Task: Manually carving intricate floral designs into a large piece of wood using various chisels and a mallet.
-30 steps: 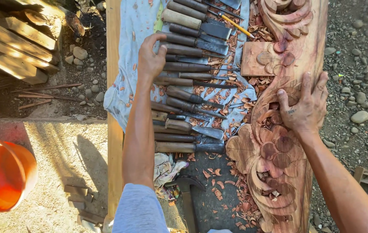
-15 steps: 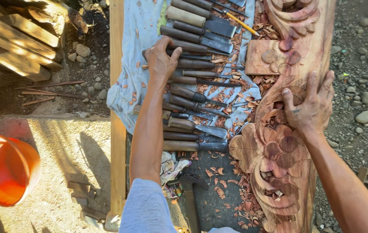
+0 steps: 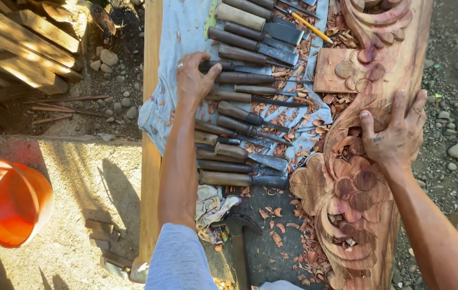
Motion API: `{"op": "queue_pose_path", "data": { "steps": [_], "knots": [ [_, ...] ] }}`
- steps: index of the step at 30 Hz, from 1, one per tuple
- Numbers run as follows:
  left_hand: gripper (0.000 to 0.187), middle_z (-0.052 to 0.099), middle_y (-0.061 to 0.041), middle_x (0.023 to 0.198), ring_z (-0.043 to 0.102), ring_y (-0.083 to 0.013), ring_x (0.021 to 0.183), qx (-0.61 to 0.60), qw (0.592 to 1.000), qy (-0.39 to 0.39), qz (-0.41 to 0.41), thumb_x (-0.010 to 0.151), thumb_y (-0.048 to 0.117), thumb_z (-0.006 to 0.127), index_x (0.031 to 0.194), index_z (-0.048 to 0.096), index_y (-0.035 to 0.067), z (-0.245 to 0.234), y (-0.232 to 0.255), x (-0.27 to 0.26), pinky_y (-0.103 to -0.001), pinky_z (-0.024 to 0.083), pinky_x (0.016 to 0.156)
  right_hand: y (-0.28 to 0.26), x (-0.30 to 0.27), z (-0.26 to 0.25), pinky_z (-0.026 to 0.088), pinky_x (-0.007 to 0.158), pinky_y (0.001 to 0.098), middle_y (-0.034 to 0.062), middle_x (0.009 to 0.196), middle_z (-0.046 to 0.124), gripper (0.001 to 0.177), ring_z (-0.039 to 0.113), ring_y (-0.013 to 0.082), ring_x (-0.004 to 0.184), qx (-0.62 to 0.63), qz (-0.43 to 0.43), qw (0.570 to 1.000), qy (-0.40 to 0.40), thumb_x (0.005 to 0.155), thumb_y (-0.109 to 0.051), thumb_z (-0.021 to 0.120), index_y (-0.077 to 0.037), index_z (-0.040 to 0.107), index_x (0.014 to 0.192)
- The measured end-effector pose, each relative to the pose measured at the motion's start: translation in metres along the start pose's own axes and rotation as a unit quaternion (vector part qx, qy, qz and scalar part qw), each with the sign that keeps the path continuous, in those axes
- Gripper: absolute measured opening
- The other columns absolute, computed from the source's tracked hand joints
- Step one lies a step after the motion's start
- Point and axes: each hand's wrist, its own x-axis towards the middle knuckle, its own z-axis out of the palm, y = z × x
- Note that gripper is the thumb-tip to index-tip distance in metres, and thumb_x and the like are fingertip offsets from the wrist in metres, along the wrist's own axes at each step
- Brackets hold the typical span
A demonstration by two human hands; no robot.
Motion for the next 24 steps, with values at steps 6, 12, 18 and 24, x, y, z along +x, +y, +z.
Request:
{"op": "queue_pose_path", "data": {
  "steps": [6,12,18,24],
  "knots": [
    [0.039,0.068,-0.014,0.102,0.062,-0.0357,0.106,-0.044,0.995,0.009,-0.087,0.082,0.036,0.087,0.101,0.071,0.007,0.009,0.016,0.002,-0.045,0.049,0.094,0.005,-0.004,0.004,0.038,0.12,0.0607,0.0377,0.166,0.023,0.074,0.036,0.0582,0.149,-0.003,-0.002,1.0,-0.011,0.107,-0.049,0.067,0.0,0.043,0.157],
    [0.038,0.066,-0.016,0.12,0.061,-0.0351,0.117,-0.128,0.989,0.075,-0.022,0.094,0.029,0.082,0.119,0.067,0.005,-0.021,0.035,-0.042,-0.044,0.049,0.104,0.025,-0.004,0.016,0.036,0.125,0.0605,0.0334,0.17,0.017,0.072,0.031,0.0554,0.151,-0.029,0.001,0.999,-0.024,0.109,-0.047,0.067,-0.002,0.04,0.159],
    [0.043,0.061,-0.017,0.128,0.06,-0.0366,0.122,-0.058,0.994,-0.096,-0.014,0.089,0.028,0.083,0.124,0.07,0.007,-0.097,0.054,-0.109,-0.045,0.047,0.107,0.041,-0.011,0.024,0.035,0.128,0.0577,0.0295,0.175,0.01,0.075,0.027,0.0548,0.156,-0.041,0.0,0.998,-0.045,0.106,-0.042,0.064,-0.004,0.037,0.164],
    [0.055,0.058,-0.018,0.13,0.051,-0.0405,0.124,-0.012,0.971,-0.226,0.083,0.072,0.028,0.086,0.122,0.07,0.012,-0.108,0.105,-0.155,-0.055,0.037,0.106,0.064,-0.015,0.037,0.038,0.128,0.0537,0.0272,0.171,0.01,0.075,0.03,0.0513,0.157,-0.068,-0.036,0.997,-0.026,0.103,-0.036,0.063,-0.005,0.036,0.165]
  ]
}}
